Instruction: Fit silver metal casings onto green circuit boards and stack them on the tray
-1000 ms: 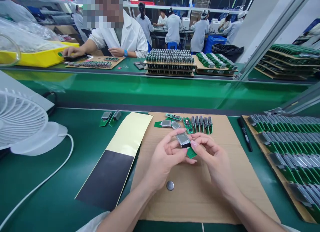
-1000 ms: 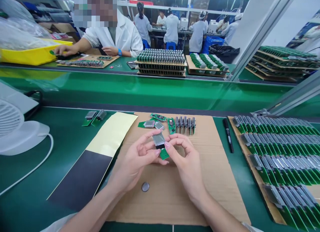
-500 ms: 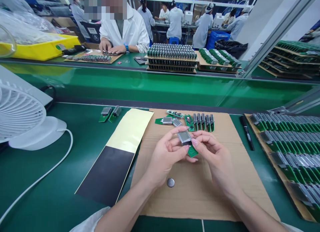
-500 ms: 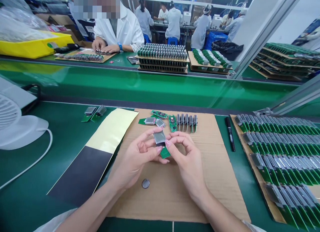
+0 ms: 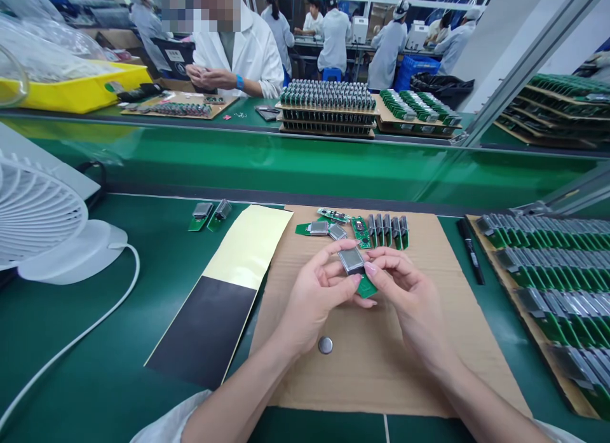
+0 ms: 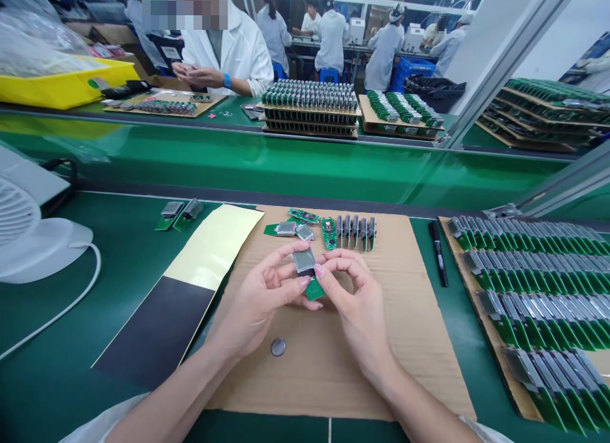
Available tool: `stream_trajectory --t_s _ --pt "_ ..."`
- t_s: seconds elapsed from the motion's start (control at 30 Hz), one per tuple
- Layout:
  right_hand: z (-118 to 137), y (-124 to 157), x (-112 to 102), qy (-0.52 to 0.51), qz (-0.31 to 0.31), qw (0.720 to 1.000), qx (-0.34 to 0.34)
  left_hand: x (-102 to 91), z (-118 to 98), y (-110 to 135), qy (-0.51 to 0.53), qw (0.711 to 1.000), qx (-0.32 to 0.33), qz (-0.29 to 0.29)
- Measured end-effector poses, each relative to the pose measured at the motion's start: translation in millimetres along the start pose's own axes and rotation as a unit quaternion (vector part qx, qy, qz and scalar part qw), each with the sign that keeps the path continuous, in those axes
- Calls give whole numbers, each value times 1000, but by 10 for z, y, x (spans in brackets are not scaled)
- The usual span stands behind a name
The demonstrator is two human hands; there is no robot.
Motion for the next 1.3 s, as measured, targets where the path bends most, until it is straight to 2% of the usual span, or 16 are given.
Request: stream_trajectory --t_s 0.27,0.5,0.83,0.9,1.1,1.3 --pt "45 23 21 43 -7 999 -23 -14 21 -2 -9 1000 3 0" --pt "140 82 -75 70 -103 990 -59 -43 -29 16 -19 1000 8 -21" --pt "7 82 136 26 14 1000 -6 -130 -38 12 -19 998 34 -53" --pt "-16 60 147 -8 22 1000 11 -116 -40 -1 -14 999 25 -35" --pt "-60 -5 81 -71 39 992 92 -33 -29 -30 30 997 -21 71" --pt "-103 -30 79 -62 92 983 148 -13 9 -47 35 994 -37 97"
Point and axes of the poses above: each hand's wrist, its own y-axis away from the middle knuckle, its own x-axis out of the palm, z = x × y, the point moved 7 cm from there along -y, towards the middle knuckle, and after that the axes turned 13 degrees about z, right-handed, at the moved point
